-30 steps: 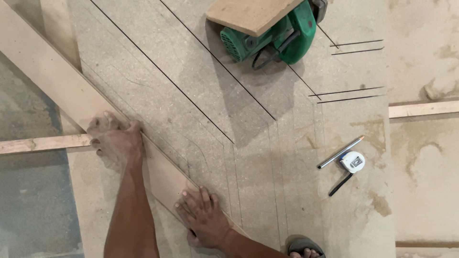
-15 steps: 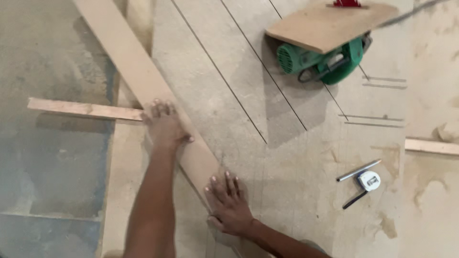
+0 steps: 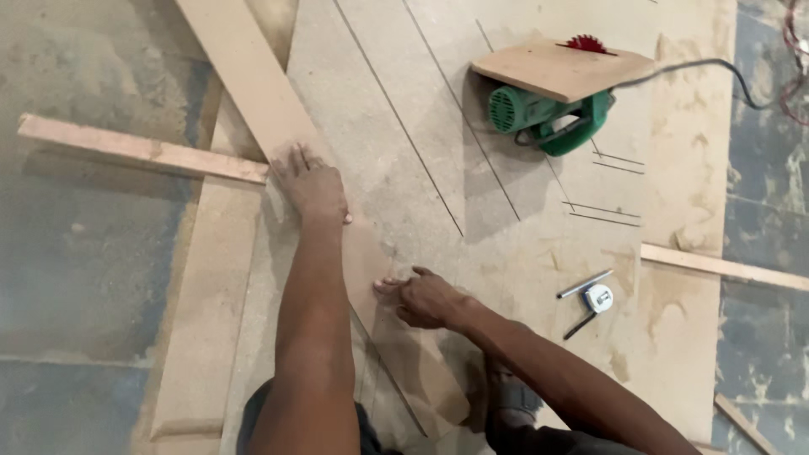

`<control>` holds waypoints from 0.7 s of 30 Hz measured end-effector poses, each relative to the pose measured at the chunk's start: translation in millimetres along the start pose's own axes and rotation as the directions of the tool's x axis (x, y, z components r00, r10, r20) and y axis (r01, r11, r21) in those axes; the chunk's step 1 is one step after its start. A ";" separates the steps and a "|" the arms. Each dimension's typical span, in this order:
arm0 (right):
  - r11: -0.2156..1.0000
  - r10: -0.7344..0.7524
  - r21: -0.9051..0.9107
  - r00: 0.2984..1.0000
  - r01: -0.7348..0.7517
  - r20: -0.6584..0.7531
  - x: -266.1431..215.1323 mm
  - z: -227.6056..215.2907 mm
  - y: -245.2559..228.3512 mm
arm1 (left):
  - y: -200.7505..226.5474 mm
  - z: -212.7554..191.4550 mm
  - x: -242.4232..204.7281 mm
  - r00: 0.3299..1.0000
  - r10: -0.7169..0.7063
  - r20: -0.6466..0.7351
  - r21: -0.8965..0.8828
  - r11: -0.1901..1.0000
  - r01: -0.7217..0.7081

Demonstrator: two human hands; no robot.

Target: The person uses a circular saw to cut a long wooden plank along a marked line. They hold the plank steady with one hand while guiding the saw with the other, completing the cut and then moving the separated piece aside.

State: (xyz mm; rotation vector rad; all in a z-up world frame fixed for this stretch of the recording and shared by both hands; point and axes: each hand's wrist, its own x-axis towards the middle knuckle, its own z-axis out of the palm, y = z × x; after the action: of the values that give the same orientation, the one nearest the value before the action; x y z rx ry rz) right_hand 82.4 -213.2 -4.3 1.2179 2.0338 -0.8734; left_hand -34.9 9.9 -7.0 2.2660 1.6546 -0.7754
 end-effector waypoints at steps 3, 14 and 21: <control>1.000 -0.009 0.029 1.000 0.009 -0.009 8.9 -10.7 6.7 | -1.6 0.3 4.1 0.998 0.019 -0.054 0.024 1.000 -0.018; 0.719 0.024 0.621 0.883 0.311 -0.470 39.6 -8.3 104.1 | -8.0 0.9 21.8 1.000 -0.012 0.005 -0.024 1.000 0.012; -0.221 0.761 0.684 0.561 0.695 -0.324 7.9 47.1 232.7 | -14.5 7.4 35.2 1.000 -0.014 -0.013 0.017 1.000 0.014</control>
State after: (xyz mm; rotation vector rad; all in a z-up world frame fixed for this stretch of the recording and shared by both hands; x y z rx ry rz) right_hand 297.3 -162.2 -91.5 3.2749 0.9845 -2.7267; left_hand -42.7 39.8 -30.4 2.2775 1.6775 -0.7828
